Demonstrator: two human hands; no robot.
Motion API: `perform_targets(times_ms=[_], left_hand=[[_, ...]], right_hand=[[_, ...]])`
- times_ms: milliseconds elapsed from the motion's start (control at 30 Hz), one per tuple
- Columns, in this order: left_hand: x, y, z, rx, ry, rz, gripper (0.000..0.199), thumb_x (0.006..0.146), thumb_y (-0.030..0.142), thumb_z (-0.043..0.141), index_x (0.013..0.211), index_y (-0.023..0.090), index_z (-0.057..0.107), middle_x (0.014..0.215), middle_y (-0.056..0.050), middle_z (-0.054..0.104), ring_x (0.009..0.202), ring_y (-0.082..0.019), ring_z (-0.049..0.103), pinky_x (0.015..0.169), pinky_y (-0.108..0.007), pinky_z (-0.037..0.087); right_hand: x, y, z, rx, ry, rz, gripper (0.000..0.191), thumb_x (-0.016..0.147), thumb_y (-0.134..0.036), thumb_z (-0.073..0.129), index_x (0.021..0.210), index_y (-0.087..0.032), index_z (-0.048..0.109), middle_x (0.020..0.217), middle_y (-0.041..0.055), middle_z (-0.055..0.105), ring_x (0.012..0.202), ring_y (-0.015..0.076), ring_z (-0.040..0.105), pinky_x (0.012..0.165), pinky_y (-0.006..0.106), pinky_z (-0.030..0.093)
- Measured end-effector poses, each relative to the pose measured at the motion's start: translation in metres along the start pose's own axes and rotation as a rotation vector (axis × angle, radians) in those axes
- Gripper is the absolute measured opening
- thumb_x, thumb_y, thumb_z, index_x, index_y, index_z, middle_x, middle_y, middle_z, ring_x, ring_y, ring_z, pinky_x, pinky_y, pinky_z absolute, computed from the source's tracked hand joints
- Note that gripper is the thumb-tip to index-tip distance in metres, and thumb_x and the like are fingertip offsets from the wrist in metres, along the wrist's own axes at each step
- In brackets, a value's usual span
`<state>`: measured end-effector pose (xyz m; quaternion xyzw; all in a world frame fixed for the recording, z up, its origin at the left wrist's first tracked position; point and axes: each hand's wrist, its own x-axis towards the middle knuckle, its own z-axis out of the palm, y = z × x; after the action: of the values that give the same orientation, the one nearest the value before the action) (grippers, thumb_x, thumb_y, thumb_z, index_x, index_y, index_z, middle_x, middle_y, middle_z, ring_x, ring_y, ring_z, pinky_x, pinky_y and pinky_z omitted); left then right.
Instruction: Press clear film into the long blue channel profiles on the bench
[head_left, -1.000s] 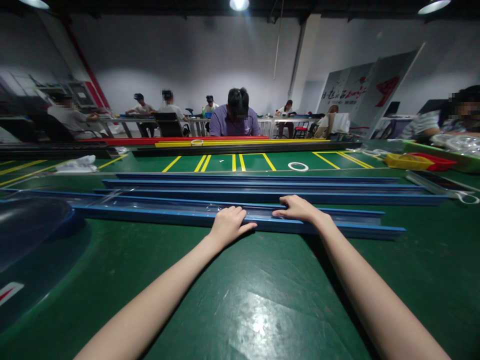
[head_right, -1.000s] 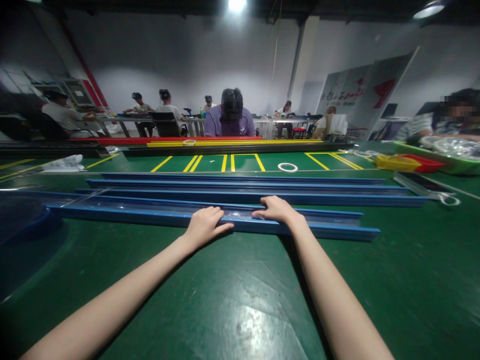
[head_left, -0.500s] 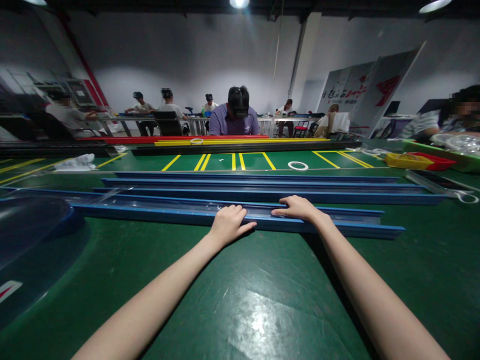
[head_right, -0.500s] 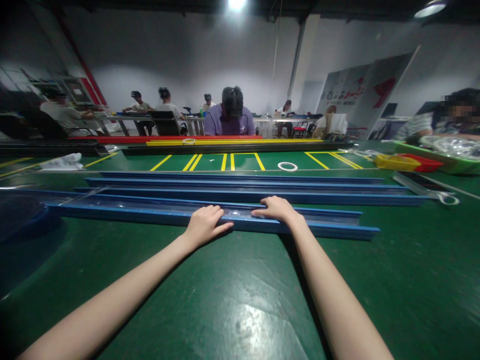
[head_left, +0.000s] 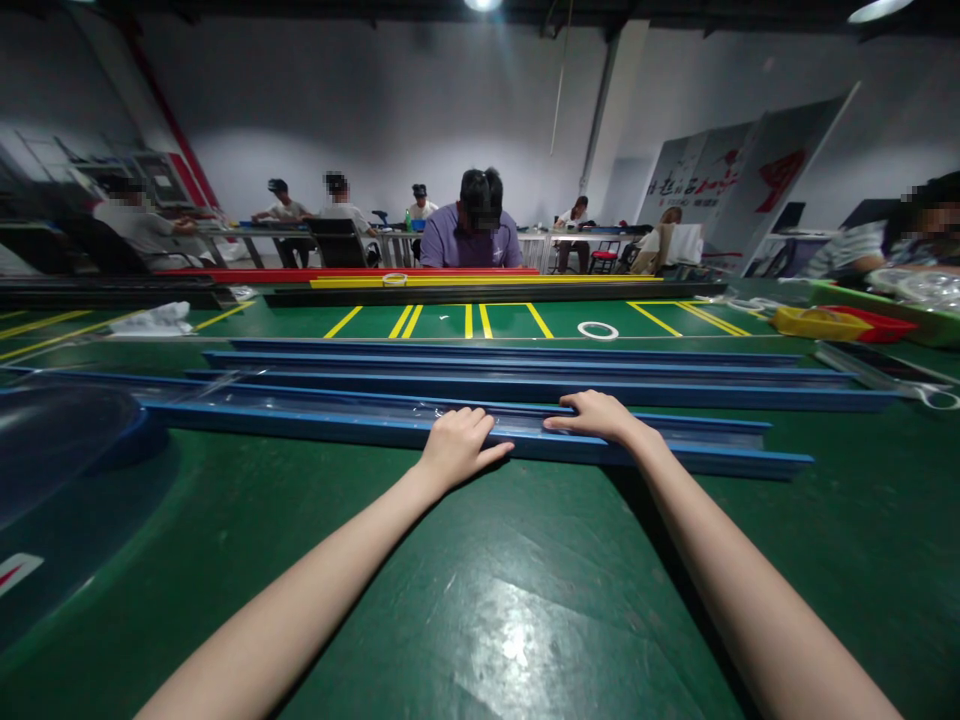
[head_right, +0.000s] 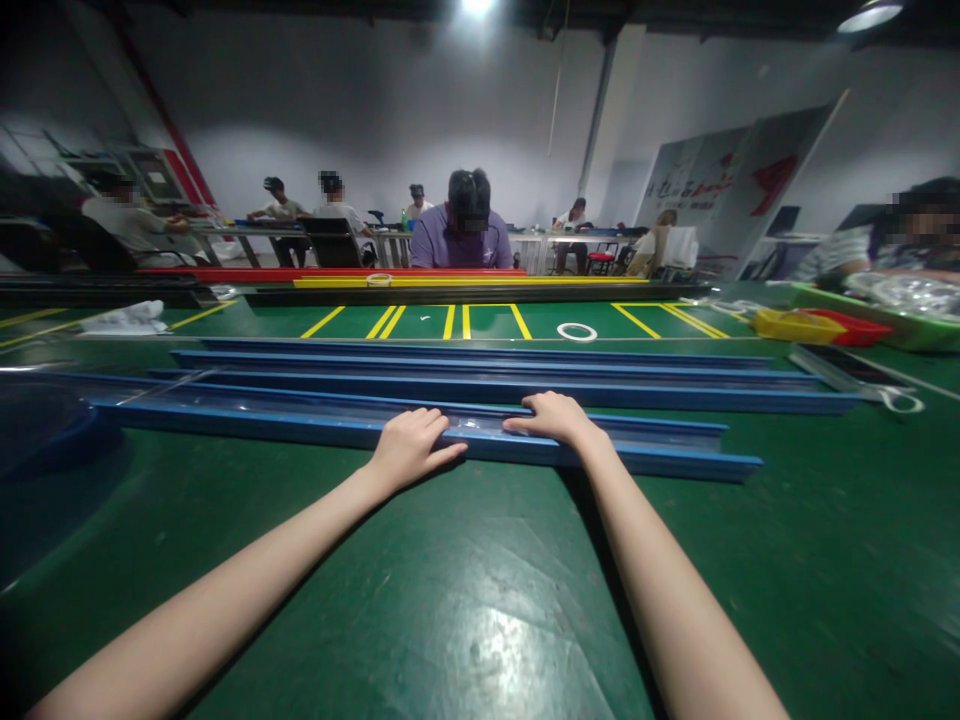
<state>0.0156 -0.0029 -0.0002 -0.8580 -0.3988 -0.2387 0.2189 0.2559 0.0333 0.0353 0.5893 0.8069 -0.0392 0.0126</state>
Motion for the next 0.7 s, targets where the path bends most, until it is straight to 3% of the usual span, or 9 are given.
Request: perform_targets(times_ms=[700], left_hand=[[0.0004,0.0008,-0.0008,-0.006,-0.009,-0.003,0.043,0.083,0.053,0.035,0.072,0.016,0.054,0.072,-0.004,0.058,0.068,-0.017,0.052,0.057,-0.028,0.033]], right_hand=[[-0.0013,-0.0017,-0.0014,0.0,-0.004,0.023,0.065,0.068,-0.073,0.034,0.096,-0.021,0.061,0.092,0.0093,0.065,0.085,0.0263,0.059,0.063,0.028,0.04]])
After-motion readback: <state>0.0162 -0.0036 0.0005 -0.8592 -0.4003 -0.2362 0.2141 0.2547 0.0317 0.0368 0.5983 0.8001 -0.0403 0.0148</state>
